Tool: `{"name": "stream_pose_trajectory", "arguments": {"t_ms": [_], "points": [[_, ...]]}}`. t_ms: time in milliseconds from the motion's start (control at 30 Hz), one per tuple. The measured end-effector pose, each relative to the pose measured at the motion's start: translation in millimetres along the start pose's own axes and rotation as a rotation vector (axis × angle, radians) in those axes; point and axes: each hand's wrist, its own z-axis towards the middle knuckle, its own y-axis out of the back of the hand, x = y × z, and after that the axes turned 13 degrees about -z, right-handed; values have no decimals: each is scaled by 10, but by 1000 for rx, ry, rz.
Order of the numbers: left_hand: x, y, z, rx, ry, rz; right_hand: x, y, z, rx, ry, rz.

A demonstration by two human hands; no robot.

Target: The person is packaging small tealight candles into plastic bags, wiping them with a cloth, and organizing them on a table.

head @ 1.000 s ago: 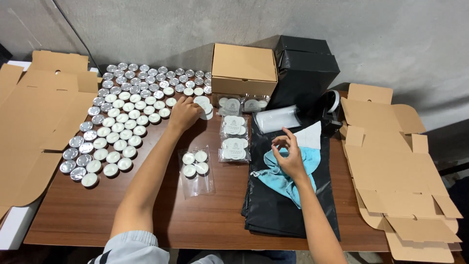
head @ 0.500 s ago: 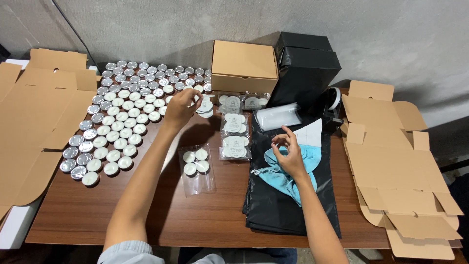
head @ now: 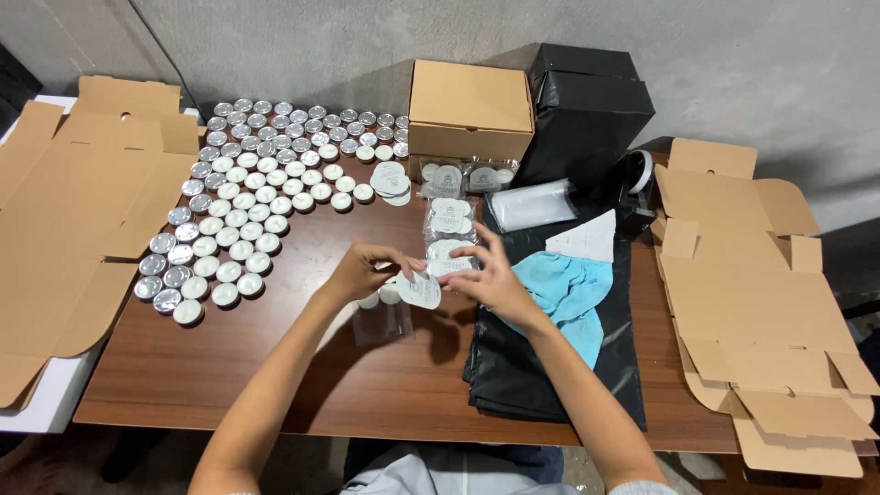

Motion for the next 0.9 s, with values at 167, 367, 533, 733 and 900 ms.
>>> {"name": "stream_pose_trajectory", "arguments": {"t_ms": [167, 367, 533, 733, 900], "points": [[77, -95, -77, 47, 10, 49, -291, -32, 13, -20, -130, -37], [-211, -88, -483, 19, 154, 582, -320, 168, -102, -137, -157, -166], [-163, -181, -983, 63, 366, 1073, -118, 12, -368, -182, -180, -288], [273, -162, -1212, -74, 5, 1255, -60, -186, -547, -131, -212, -417], [158, -173, -1218, -55, -12, 1272, -48, -218, -637, -93, -227, -444]]}}
